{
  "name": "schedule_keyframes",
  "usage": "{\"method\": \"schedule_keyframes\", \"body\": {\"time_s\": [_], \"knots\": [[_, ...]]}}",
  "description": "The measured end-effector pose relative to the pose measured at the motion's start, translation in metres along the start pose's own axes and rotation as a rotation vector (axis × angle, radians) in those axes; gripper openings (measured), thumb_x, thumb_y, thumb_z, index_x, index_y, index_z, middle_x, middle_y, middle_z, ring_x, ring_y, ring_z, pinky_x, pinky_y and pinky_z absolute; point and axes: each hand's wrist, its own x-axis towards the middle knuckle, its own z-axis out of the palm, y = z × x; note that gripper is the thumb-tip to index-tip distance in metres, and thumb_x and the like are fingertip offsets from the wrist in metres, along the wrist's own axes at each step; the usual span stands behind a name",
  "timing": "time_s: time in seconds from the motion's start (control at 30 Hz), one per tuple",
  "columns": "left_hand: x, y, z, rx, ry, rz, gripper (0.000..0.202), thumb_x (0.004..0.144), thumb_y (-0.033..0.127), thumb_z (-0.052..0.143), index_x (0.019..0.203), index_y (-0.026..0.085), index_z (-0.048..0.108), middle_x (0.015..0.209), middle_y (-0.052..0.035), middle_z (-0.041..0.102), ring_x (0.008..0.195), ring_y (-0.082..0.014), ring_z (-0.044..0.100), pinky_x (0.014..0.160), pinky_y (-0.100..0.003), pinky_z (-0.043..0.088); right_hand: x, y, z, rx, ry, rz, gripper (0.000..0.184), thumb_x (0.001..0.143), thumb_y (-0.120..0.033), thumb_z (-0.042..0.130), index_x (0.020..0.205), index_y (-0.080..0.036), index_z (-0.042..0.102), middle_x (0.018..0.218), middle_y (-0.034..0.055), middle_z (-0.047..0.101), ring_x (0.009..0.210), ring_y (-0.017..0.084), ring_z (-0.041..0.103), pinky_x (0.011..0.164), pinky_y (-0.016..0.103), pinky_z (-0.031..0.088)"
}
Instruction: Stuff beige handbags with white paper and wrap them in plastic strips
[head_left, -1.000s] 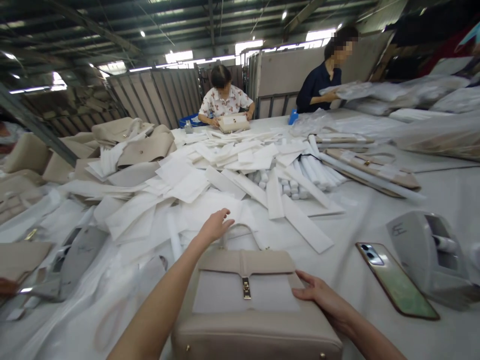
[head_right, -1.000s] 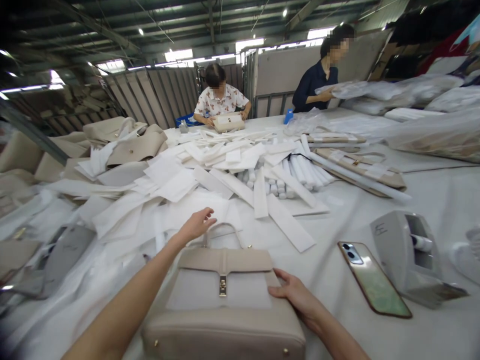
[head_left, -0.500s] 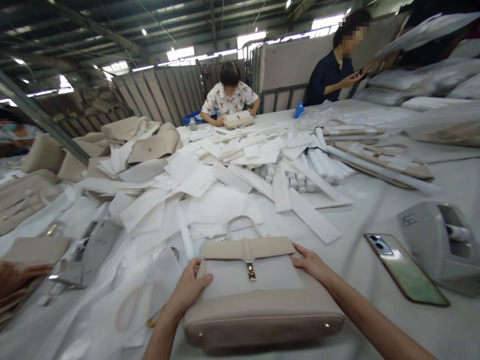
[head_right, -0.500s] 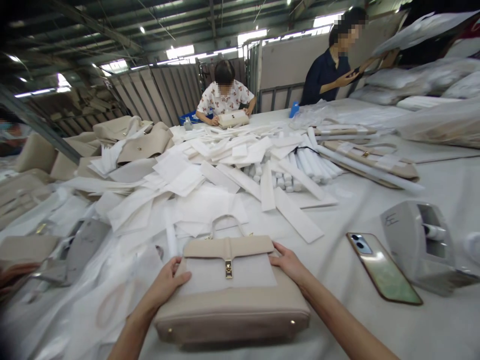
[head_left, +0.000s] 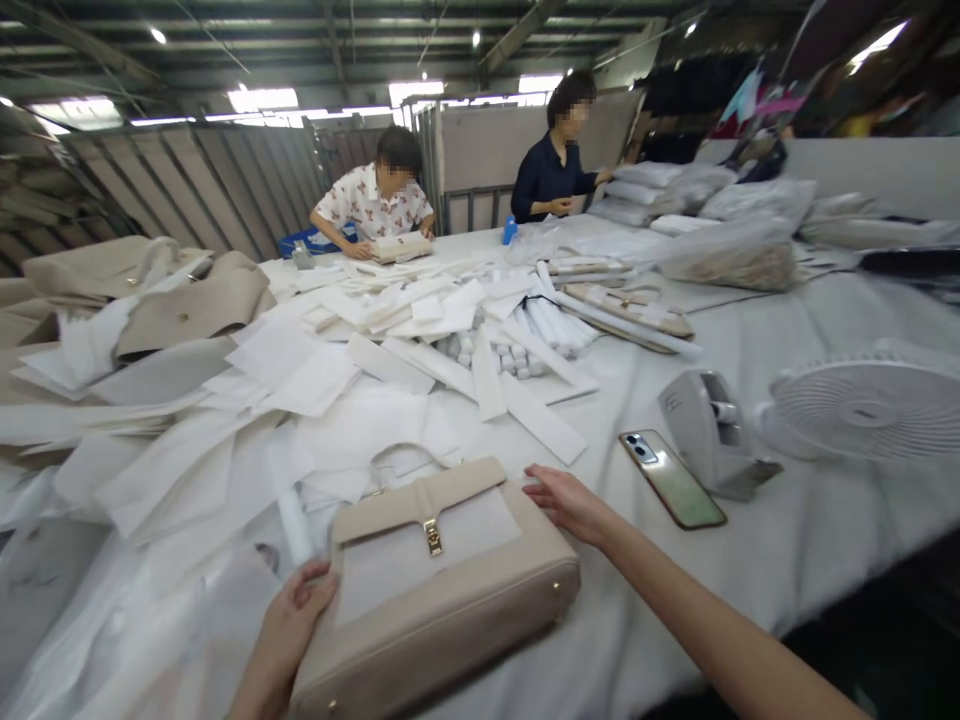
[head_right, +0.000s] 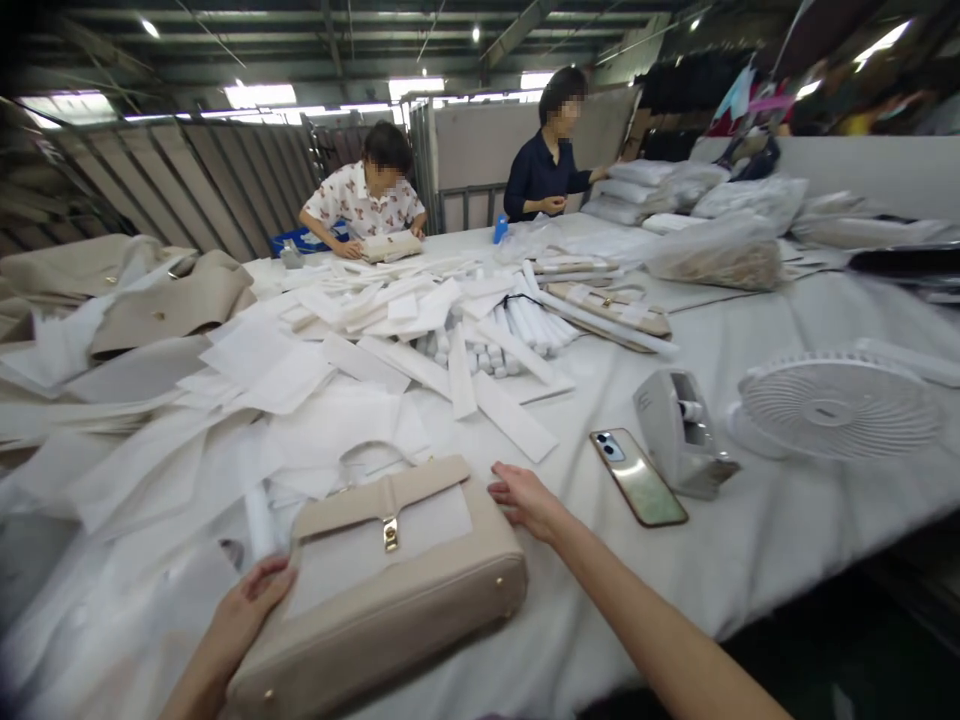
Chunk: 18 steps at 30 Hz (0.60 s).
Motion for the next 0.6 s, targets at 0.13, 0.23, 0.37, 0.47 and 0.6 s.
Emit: {"method": "schedule_keyframes", "body": {"time_s": [0.13, 0.23, 0.37, 0.47, 0.6], "knots": [[-0.032, -0.023, -0.02, -0.172, 0.044, -0.052, 0.054, 0.057, 0.063, 0.073, 0.095, 0.025, 0.067, 0.089, -0.0055, 0.073, 0.091, -0.0312, 0.067, 0.071, -0.042, 0.054, -0.04, 0.0, -0.033, 0.098, -0.051, 0.1, 0.047, 0.088, -0.056, 0.05, 0.118, -0.02, 0.046, 0.084, 0.0082, 0.067, 0.083, 0.021, 0.066, 0.073, 0.036, 0.052], [-0.058, -0.034, -0.016, -0.271, 0.005, -0.078, 0.05, 0.058, 0.06, 0.075, 0.093, 0.025, 0.07, 0.093, -0.0062, 0.073, 0.094, -0.0316, 0.066, 0.073, -0.042, 0.054, -0.061, 0.01, -0.036, 0.08, -0.177, 0.173, 0.055, 0.087, -0.057, 0.051, 0.126, -0.019, 0.045, 0.092, 0.0109, 0.07, 0.081, 0.021, 0.067, 0.072, 0.033, 0.052], [-0.072, -0.032, 0.005, -0.491, -0.006, -0.006, 0.052, 0.061, 0.055, 0.076, 0.097, 0.019, 0.069, 0.099, -0.0077, 0.071, 0.095, -0.0263, 0.065, 0.082, -0.037, 0.052, -0.064, 0.015, -0.02, -0.119, -0.105, 0.094, 0.061, 0.08, -0.062, 0.054, 0.128, -0.023, 0.052, 0.112, 0.0114, 0.068, 0.099, 0.028, 0.065, 0.076, 0.034, 0.054], [-0.075, -0.027, 0.015, -0.533, 0.056, 0.108, 0.047, 0.07, 0.053, 0.069, 0.101, 0.018, 0.067, 0.101, -0.0063, 0.071, 0.096, -0.0225, 0.064, 0.086, -0.033, 0.049, -0.065, 0.008, -0.003, -0.316, -0.031, -0.015, 0.062, 0.072, -0.064, 0.058, 0.123, -0.028, 0.059, 0.128, 0.0079, 0.06, 0.12, 0.032, 0.053, 0.087, 0.038, 0.053], [-0.081, -0.027, 0.016, -0.488, 0.071, 0.16, 0.048, 0.076, 0.059, 0.061, 0.095, 0.016, 0.068, 0.096, -0.007, 0.071, 0.092, -0.0213, 0.062, 0.084, -0.032, 0.047, -0.07, 0.003, 0.016, -0.466, 0.096, -0.149, 0.055, 0.069, -0.061, 0.062, 0.112, -0.028, 0.066, 0.135, 0.0067, 0.055, 0.131, 0.033, 0.042, 0.107, 0.041, 0.039]]}}
